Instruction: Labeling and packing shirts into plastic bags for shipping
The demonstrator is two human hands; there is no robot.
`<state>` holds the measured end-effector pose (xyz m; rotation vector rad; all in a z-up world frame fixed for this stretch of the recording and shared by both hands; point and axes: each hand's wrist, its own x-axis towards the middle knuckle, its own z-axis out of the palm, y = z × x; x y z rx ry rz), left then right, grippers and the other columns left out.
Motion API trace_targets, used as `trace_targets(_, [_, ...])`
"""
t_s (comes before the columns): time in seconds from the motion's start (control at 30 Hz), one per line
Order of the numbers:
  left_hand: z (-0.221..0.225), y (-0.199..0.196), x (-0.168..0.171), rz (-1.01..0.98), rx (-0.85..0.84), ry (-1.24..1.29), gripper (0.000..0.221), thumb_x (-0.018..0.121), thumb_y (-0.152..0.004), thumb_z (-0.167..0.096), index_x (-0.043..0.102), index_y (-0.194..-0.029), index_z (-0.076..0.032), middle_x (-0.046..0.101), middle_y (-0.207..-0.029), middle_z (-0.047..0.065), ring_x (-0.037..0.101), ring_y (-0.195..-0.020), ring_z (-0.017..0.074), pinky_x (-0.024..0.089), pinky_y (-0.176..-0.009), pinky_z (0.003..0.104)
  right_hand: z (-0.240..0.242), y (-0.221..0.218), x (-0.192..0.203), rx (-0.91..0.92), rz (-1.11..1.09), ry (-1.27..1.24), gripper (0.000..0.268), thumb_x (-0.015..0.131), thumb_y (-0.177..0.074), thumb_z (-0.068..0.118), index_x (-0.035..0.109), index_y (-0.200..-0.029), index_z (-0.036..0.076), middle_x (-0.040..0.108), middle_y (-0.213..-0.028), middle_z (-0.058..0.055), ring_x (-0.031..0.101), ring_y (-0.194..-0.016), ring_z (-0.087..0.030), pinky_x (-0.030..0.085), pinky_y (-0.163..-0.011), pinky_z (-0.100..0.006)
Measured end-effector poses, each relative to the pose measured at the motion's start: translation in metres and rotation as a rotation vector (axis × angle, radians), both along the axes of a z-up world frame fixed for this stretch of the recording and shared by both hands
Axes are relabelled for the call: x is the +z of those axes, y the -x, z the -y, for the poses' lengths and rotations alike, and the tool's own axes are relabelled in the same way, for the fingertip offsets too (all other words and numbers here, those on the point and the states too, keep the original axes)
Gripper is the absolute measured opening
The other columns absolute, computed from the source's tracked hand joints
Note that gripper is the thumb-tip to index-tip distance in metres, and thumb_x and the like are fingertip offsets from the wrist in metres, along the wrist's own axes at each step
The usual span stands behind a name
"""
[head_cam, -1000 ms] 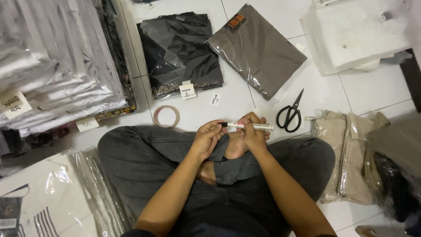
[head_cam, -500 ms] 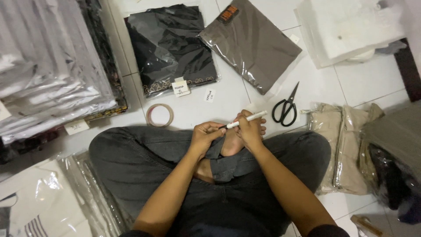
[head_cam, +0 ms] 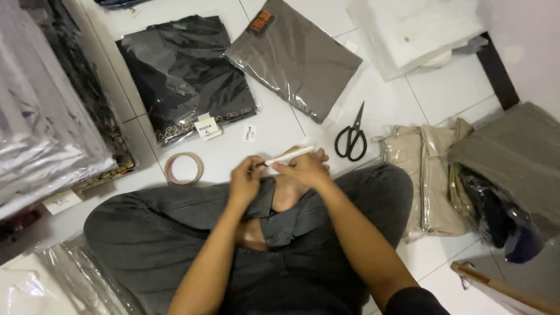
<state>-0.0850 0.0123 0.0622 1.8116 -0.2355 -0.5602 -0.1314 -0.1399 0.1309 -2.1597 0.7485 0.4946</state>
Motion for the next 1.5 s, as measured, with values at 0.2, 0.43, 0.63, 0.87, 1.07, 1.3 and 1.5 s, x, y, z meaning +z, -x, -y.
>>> trace_targets(0.2, [-0.044, -0.048, -0.021, 0.058, -0.063, -0.484, 0.008, 0.065, -0.076, -0.016, 0.065, -0.084, -0.016, 0.066, -0.080, 0.004, 0.063, -0.082, 0.0231, 0.049, -0.070, 0.034, 0.119, 0.027, -0.040, -0.242, 0.062, 0.217, 0.038, 0.065, -0.073, 0.031, 0.060, -0.104, 0.010, 0.063, -0.089, -0.019, 0.059, -0.089, -0.034, 0.048, -0.074, -0.040])
trace_targets(0.43, [-0.024, -0.035, 0.022, 0.098, -0.257, -0.763, 0.015, 0.067, -0.069, -0.020, 0.068, -0.082, -0.014, 0.064, -0.082, 0.007, 0.062, -0.083, 0.0265, 0.050, -0.072, 0.038, 0.190, 0.036, -0.089, -0.243, -0.085, 0.347, 0.045, 0.062, -0.074, 0.045, 0.060, -0.104, 0.011, 0.063, -0.091, -0.012, 0.061, -0.083, -0.028, 0.049, -0.068, -0.037])
trace_targets(0.63, [-0.057, -0.049, 0.025, 0.278, 0.088, -0.660, 0.012, 0.063, -0.073, -0.018, 0.065, -0.081, -0.009, 0.057, -0.080, 0.011, 0.057, -0.083, 0.0327, 0.049, -0.071, 0.045, 0.183, 0.040, -0.078, -0.451, 0.106, 0.313, 0.027, 0.063, -0.075, 0.028, 0.064, -0.094, 0.008, 0.061, -0.067, -0.010, 0.059, -0.048, -0.020, 0.047, -0.046, -0.027])
trace_targets(0.87, [-0.101, -0.084, 0.024, 0.350, -0.168, -1.159, 0.018, 0.066, -0.067, -0.024, 0.067, -0.081, -0.013, 0.063, -0.081, 0.010, 0.060, -0.083, 0.0303, 0.043, -0.074, 0.040, 0.173, 0.039, -0.066, -0.518, 0.228, 0.315, 0.024, 0.062, -0.077, 0.023, 0.064, -0.092, 0.004, 0.061, -0.069, -0.012, 0.059, -0.050, -0.021, 0.048, -0.050, -0.028])
trace_targets(1.07, [-0.095, -0.087, 0.005, 0.281, -0.298, -1.193, 0.011, 0.060, -0.071, -0.018, 0.069, -0.076, -0.015, 0.066, -0.077, 0.007, 0.061, -0.081, 0.0285, 0.041, -0.076, 0.038, 0.162, 0.030, -0.068, -0.464, 0.231, 0.218, 0.031, 0.061, -0.078, 0.027, 0.061, -0.096, 0.002, 0.060, -0.065, -0.011, 0.057, -0.049, -0.019, 0.045, -0.049, -0.027])
trace_targets(1.3, [-0.085, -0.067, 0.049, -0.075, 0.187, -0.026, 0.019, 0.059, -0.071, -0.002, 0.063, -0.090, 0.000, 0.064, -0.076, 0.016, 0.060, -0.075, 0.0226, 0.045, -0.070, 0.032, 0.096, 0.020, -0.004, -0.332, 0.409, 0.201, 0.020, 0.060, -0.084, 0.020, 0.062, -0.100, 0.008, 0.060, -0.092, -0.016, 0.057, -0.086, -0.028, 0.046, -0.071, -0.036])
trace_targets(1.5, [-0.047, -0.024, 0.064, -0.407, 0.216, 0.369, 0.016, 0.060, -0.071, -0.001, 0.062, -0.087, 0.002, 0.064, -0.071, 0.009, 0.060, -0.065, 0.0154, 0.048, -0.064, 0.025, 0.022, 0.020, -0.010, -0.073, 0.710, -0.380, 0.046, 0.064, -0.061, 0.000, 0.060, -0.106, 0.007, 0.062, -0.087, -0.015, 0.059, -0.074, -0.021, 0.051, -0.067, -0.032])
